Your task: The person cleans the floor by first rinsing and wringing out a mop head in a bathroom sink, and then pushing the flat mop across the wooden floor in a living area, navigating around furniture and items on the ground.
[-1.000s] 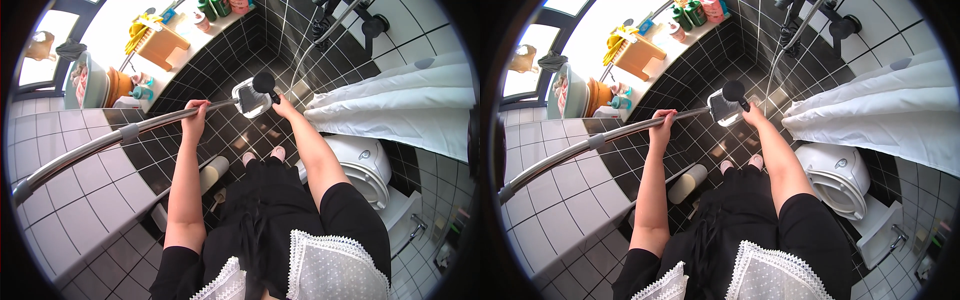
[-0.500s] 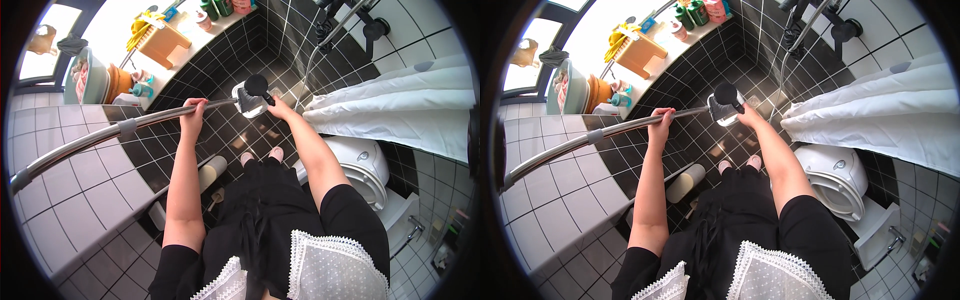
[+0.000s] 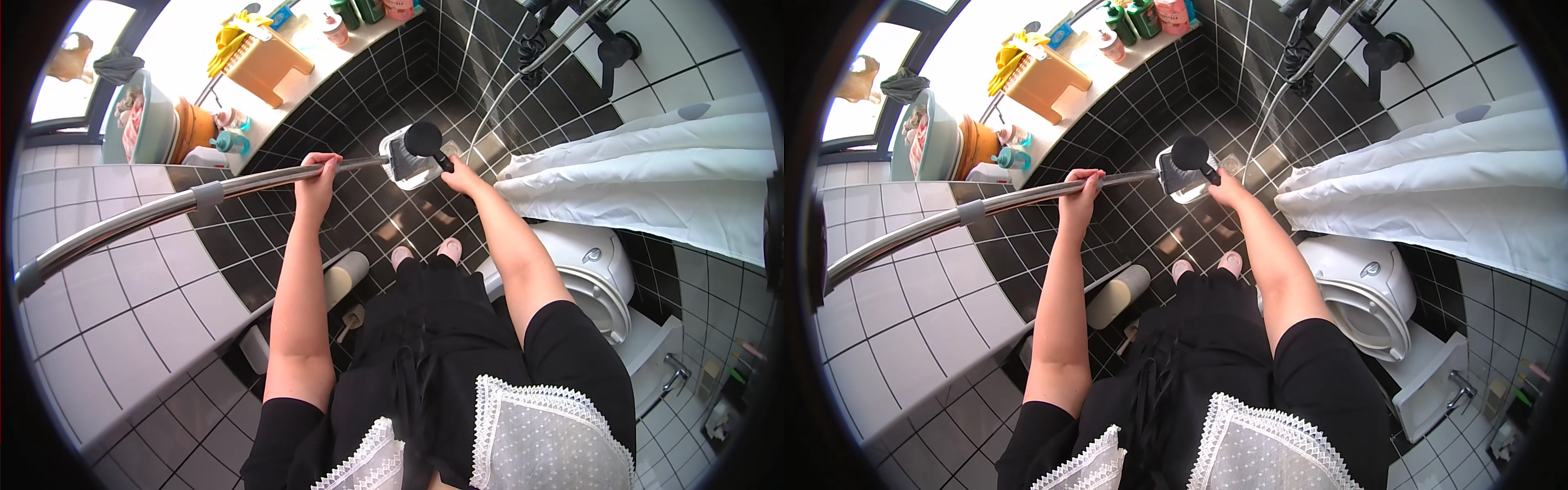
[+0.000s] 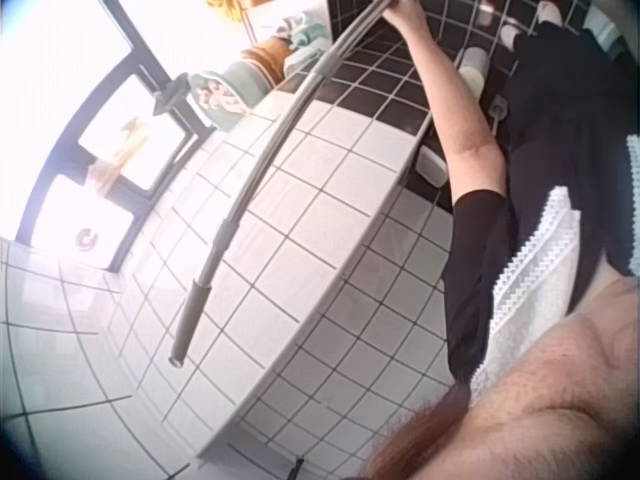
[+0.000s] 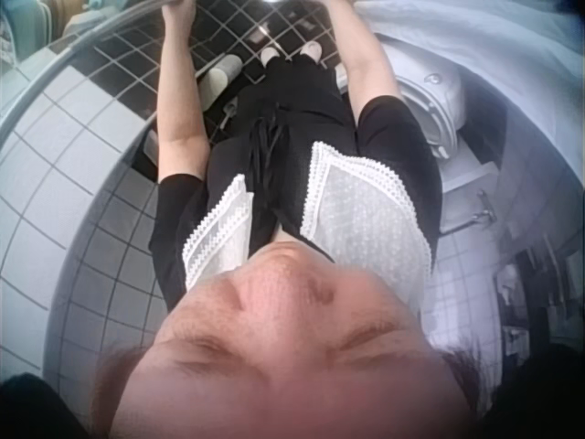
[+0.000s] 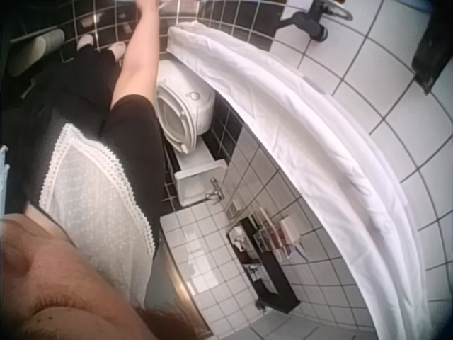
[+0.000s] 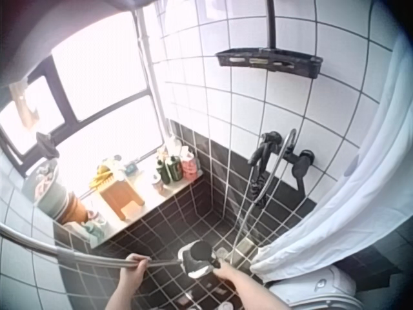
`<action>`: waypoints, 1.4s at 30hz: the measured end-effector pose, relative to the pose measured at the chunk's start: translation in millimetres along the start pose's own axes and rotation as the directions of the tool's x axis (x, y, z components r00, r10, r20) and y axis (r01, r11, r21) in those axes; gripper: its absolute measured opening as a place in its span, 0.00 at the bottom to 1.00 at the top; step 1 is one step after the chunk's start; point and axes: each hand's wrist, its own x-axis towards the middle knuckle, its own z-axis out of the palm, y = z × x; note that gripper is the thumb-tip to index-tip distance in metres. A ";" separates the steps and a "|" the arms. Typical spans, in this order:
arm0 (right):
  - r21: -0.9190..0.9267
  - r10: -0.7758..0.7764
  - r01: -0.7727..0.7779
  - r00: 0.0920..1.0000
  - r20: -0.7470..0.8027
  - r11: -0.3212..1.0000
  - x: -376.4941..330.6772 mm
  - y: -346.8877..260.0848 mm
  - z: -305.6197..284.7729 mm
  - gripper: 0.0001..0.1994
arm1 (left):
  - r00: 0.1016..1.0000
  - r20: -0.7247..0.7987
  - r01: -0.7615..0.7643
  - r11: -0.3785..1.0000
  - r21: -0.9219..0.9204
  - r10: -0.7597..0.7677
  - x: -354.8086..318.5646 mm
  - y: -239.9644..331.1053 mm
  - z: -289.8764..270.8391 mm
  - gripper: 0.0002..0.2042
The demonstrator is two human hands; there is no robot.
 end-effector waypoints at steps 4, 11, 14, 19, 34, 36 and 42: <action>-0.023 0.009 -0.010 0.999 -0.031 1.000 1.5 5.6 -0.7 0.22 | 1.000 0.004 -0.009 1.000 0.024 0.009 1.5 -2.8 -1.3 0.03; -0.055 0.024 -0.029 0.996 -0.089 0.998 0.6 5.7 -6.1 0.21 | 0.998 0.012 -0.055 0.998 0.029 0.055 1.7 0.1 3.9 0.03; -0.083 0.047 -0.054 0.996 -0.074 0.995 -1.9 -4.0 -8.6 0.20 | 0.998 -0.002 -0.067 0.998 0.008 0.067 0.9 -5.2 0.0 0.03; -0.086 0.017 -0.026 0.995 -0.102 0.996 -0.3 1.2 -11.2 0.19 | 0.998 -0.005 -0.060 0.998 0.021 0.060 2.2 -4.9 0.9 0.03; -0.073 -0.025 0.026 1.000 0.011 0.997 -29.7 -33.3 0.6 0.29 | 0.996 -0.022 -0.082 0.997 -0.016 0.082 4.0 -14.9 -4.1 0.03; -0.074 -0.046 0.046 0.999 0.001 0.996 -31.4 -33.9 1.7 0.29 | 0.996 -0.022 -0.084 0.996 -0.005 0.084 3.4 -16.3 -5.2 0.03; -0.046 -0.061 0.059 0.997 -0.051 0.997 -33.1 -26.6 4.7 0.28 | 0.996 -0.019 -0.083 0.996 -0.028 0.082 -0.2 -19.9 -6.7 0.03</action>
